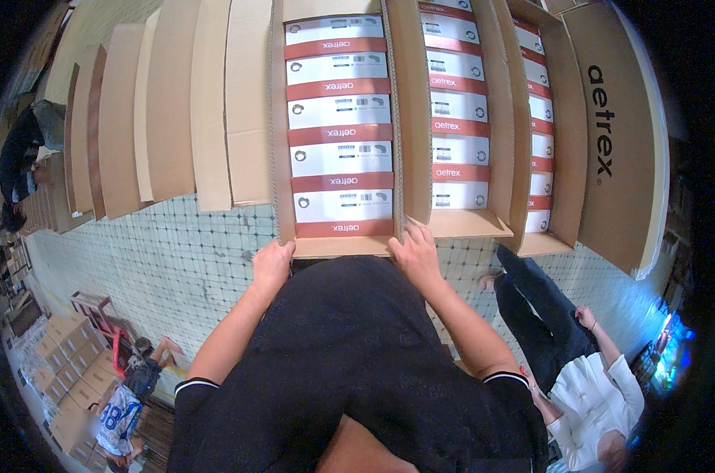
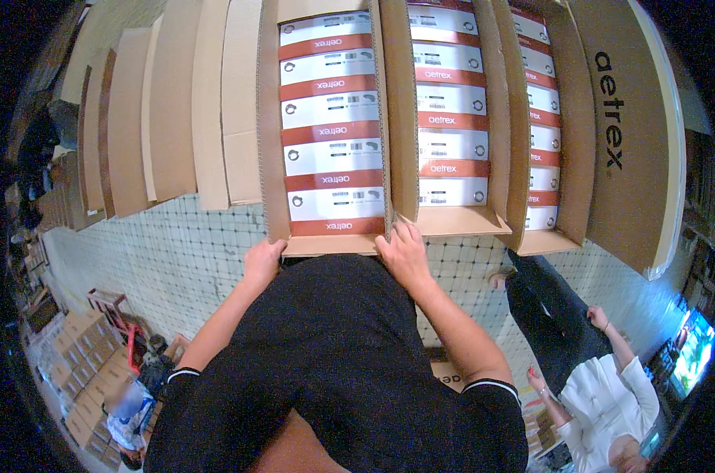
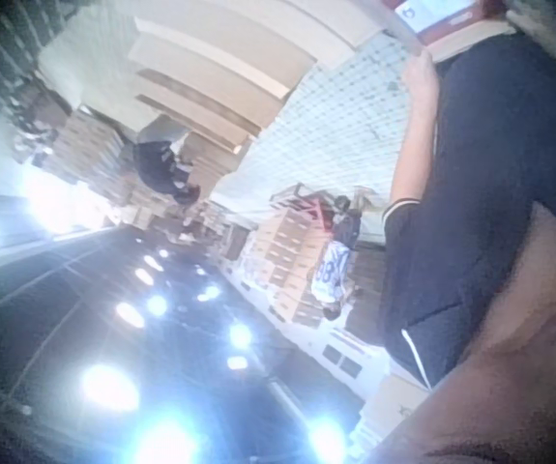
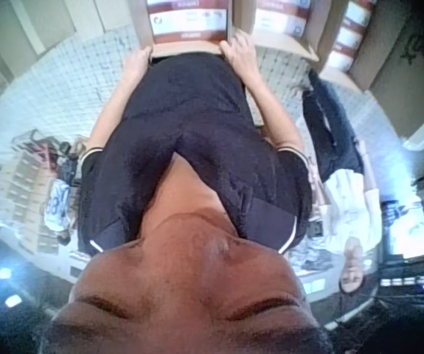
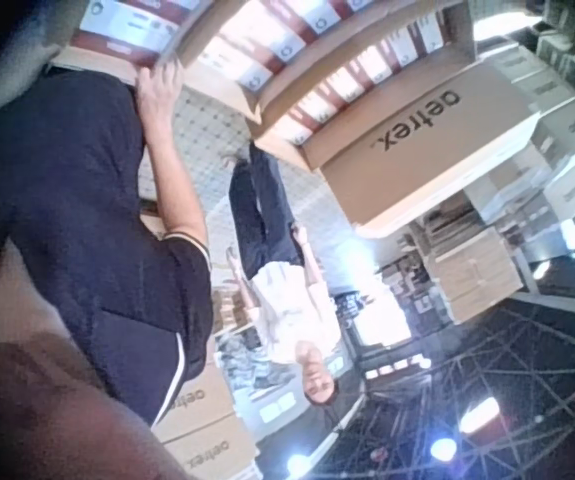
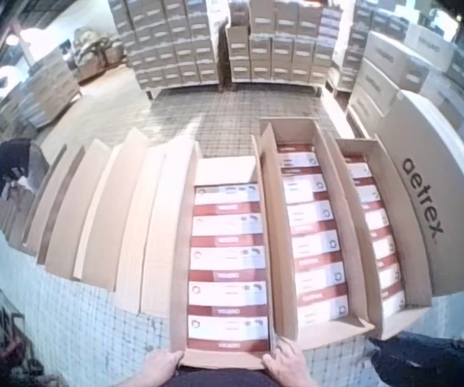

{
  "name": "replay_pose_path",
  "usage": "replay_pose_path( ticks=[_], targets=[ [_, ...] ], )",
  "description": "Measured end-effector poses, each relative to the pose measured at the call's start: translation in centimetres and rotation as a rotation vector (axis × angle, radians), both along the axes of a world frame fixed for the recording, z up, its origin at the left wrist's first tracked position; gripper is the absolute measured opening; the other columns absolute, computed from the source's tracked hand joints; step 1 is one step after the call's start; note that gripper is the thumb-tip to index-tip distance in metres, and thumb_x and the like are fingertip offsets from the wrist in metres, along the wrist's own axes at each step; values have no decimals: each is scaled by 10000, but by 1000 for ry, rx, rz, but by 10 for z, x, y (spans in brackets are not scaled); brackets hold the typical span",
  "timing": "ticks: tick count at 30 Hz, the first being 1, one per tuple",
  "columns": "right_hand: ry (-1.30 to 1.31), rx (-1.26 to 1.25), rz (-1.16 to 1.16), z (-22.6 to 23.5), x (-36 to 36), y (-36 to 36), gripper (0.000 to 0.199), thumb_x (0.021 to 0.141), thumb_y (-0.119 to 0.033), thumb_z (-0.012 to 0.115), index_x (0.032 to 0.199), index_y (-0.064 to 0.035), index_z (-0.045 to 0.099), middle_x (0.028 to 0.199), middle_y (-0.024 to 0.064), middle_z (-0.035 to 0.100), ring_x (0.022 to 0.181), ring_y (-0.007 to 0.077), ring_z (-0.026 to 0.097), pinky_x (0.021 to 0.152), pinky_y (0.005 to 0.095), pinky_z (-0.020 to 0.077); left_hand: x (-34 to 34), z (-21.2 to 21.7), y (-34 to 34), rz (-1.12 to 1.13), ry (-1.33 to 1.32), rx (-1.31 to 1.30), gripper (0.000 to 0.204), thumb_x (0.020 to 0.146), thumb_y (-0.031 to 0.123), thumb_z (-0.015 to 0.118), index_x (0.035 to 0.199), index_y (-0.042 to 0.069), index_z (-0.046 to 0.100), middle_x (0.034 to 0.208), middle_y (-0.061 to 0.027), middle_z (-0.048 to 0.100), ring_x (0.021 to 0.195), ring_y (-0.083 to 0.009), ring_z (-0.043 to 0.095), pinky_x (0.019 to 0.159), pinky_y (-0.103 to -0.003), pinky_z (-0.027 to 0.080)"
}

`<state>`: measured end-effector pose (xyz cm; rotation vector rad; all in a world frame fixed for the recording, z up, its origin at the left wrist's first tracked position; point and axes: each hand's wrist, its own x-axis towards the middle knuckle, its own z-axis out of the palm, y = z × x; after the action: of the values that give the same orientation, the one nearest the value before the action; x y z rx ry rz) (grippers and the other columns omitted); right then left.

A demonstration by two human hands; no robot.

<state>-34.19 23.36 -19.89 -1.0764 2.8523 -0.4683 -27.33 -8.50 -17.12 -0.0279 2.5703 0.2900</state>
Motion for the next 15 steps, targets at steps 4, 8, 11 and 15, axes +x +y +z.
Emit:
replay_pose_path(
  ticks=[4, 8, 11, 15],
  targets=[
    [-25, 62, 10, -1, 0, 1, 176, 808, -251, 635, 806, -102, 543, 882, 140, 634, 1037, 291, 576, 949, 452, 420, 0, -2, -4, -2, -53, 16, 312, 738, 36, 637, 1032, 143, 640, 937, -174, 626, 849, -381, 646, 702, -484, 519],
    [-45, 43, 8, -1, -1, 0, 182, 809, -256, 638, 820, -100, 545, 906, 149, 640, 1053, 295, 573, 950, 455, 416, -1, -3, -5, 11, -47, 35, 333, 727, 42, 653, 1042, 146, 638, 922, -173, 619, 846, -382, 645, 704, -484, 518],
    [-49, 41, 11, 1, -2, 0, 183, 814, -262, 636, 825, -103, 545, 918, 148, 642, 1052, 299, 573, 940, 453, 417, -2, 0, -2, 33, -40, 31, 295, 717, 28, 647, 997, 122, 630, 907, -175, 615, 834, -380, 646, 695, -480, 521],
    [-21, 28, 17, 2, -5, -1, 199, 772, -247, 667, 790, -98, 537, 896, 146, 636, 1020, 298, 584, 919, 454, 433, -4, 3, 0, 62, -14, 58, 200, 710, 1, 620, 898, 67, 611, 892, -182, 608, 814, -380, 645, 684, -478, 525]
  ],
)
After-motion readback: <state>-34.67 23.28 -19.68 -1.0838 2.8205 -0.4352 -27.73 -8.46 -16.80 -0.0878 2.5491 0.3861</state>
